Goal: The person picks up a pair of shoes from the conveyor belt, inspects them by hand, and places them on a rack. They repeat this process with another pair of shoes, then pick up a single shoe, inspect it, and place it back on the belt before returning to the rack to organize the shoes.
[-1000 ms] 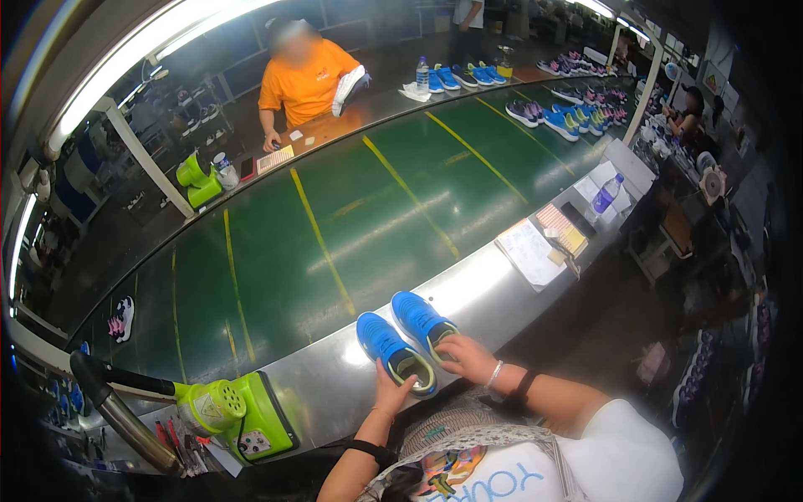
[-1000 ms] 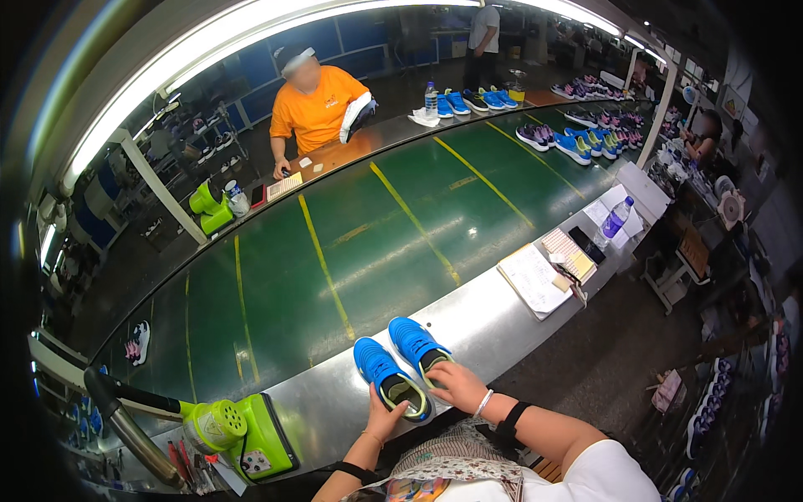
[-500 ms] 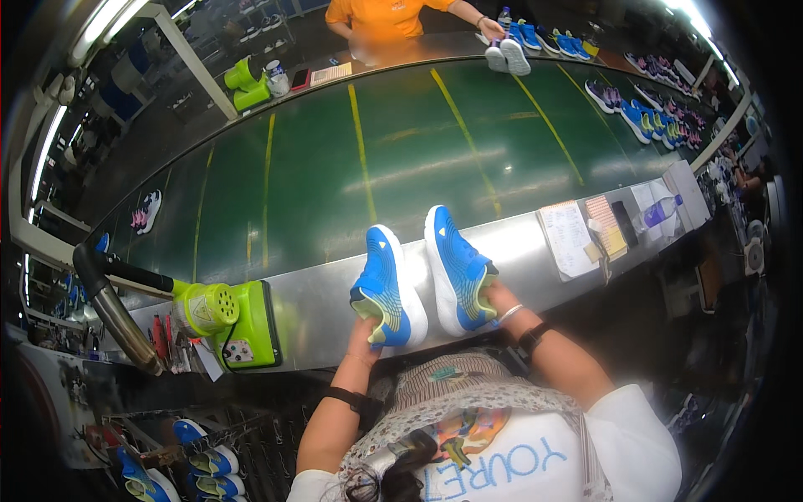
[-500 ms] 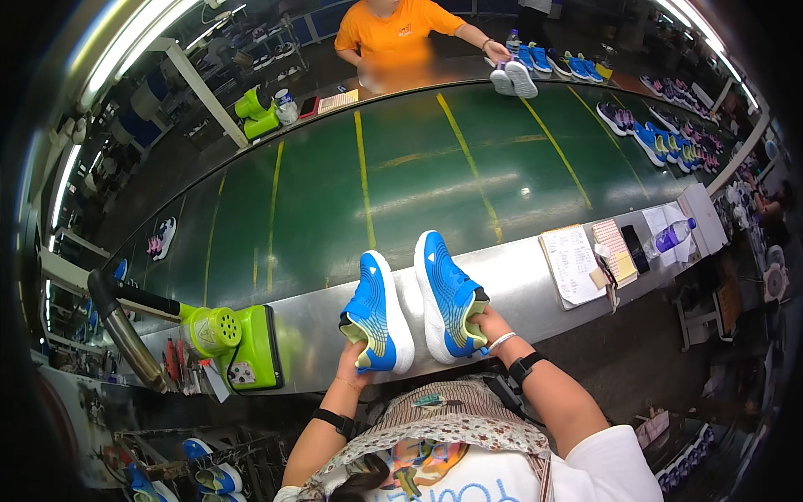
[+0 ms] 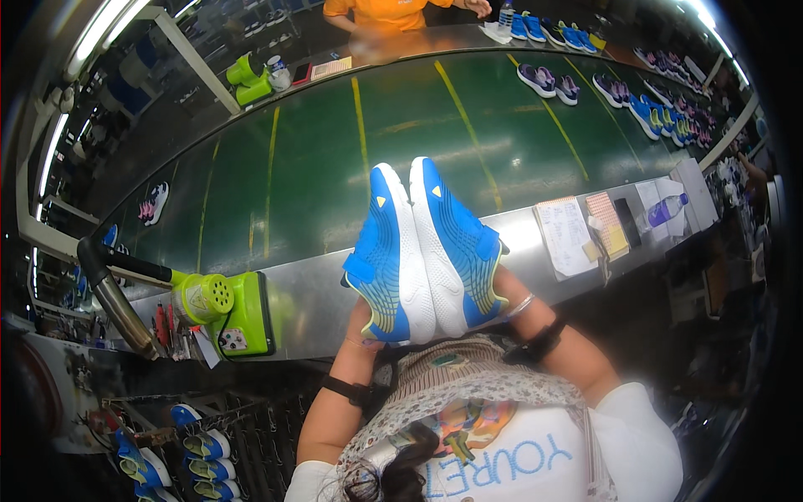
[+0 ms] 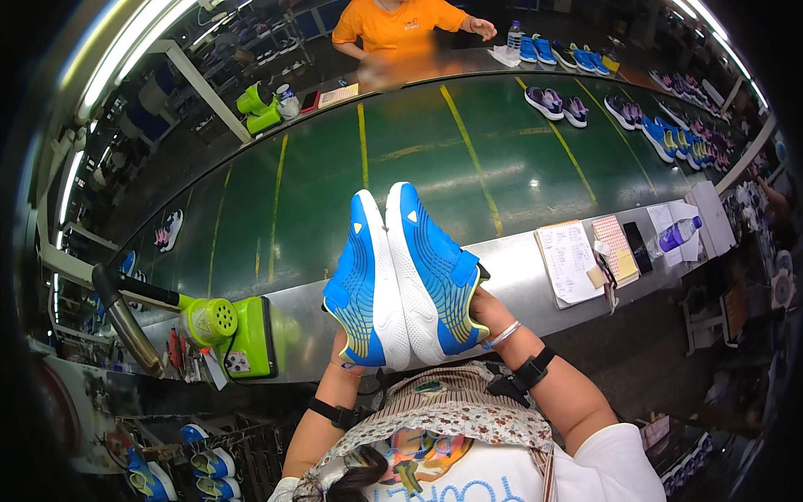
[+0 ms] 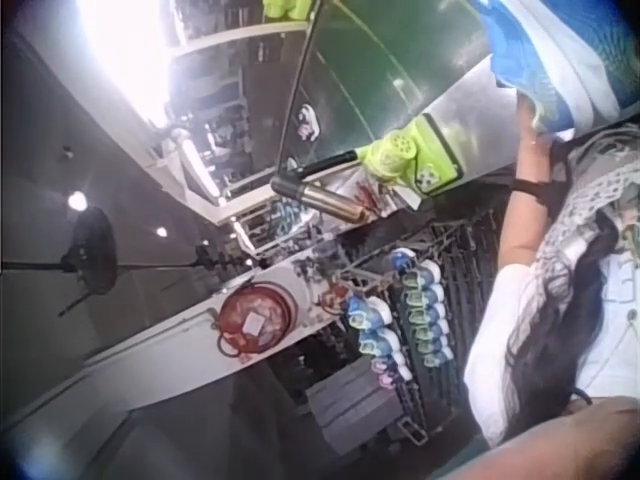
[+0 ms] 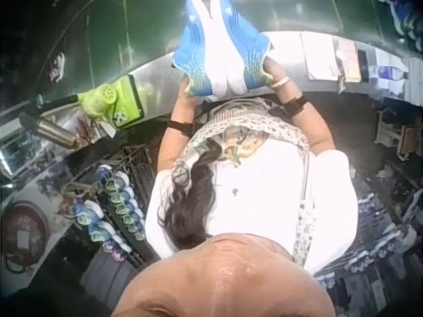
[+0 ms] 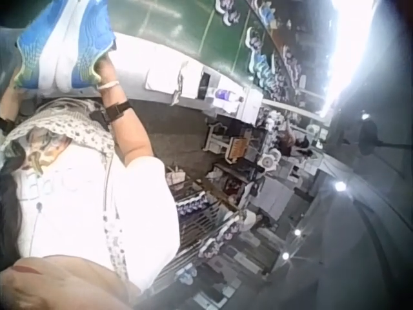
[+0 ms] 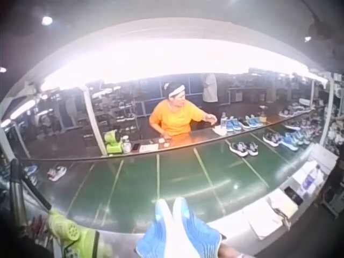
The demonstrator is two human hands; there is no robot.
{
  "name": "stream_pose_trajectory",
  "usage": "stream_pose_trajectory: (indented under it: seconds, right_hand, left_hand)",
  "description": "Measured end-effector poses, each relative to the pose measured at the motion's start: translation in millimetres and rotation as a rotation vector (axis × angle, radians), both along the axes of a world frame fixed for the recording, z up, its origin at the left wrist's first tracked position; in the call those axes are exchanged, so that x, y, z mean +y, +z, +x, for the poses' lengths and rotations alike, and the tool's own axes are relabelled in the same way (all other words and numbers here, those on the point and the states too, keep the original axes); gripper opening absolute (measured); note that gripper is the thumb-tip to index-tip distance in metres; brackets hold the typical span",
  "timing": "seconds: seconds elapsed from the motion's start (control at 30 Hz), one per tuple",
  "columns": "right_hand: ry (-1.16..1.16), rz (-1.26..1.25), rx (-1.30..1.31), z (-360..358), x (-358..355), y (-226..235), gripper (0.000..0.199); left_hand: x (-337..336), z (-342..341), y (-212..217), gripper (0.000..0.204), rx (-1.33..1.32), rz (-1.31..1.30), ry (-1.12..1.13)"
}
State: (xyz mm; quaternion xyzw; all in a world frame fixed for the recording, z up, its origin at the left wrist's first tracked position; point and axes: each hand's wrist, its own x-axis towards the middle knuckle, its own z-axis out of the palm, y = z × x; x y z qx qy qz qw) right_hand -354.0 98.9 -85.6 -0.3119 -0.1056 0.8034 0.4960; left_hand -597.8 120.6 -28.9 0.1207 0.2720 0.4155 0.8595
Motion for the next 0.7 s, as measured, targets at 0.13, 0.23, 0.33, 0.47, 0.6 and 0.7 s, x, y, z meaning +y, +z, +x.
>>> stream_pose_trajectory:
  seconds: [0.13, 0.23, 0.33, 0.47, 0.6, 0.7]
  right_hand:
    - [-0.047, 0.054, -0.019, -3, -15, 42, 0.044]
    - [-0.057, 0.072, -0.001, 0, -23, 60, 0.041]
    - [0.002, 0.114, -0.004, 6, -28, 67, 0.039]
    - [0.031, 0.210, -0.162, 1, -36, 97, 0.040]
    - [0.016, 0.238, -0.198, 1, -39, 98, 0.041]
    - [0.003, 0.185, -0.146, 6, -38, 92, 0.043]
  left_hand:
    - [-4, 3, 17, 0.038, -0.083, 0.036, 0.001]
    - [-6, -4, 6, 0.038, -0.035, 0.080, -0.008]
    - [-8, -7, 6, 0.039, -0.036, 0.059, 0.003]
    - [-16, -13, 8, 0.038, -0.059, 0.067, 0.048]
    - [-23, -20, 4, 0.038, -0.080, 0.108, 0.062]
    - [-26, -22, 12, 0.039, 0.041, 0.187, 0.105]
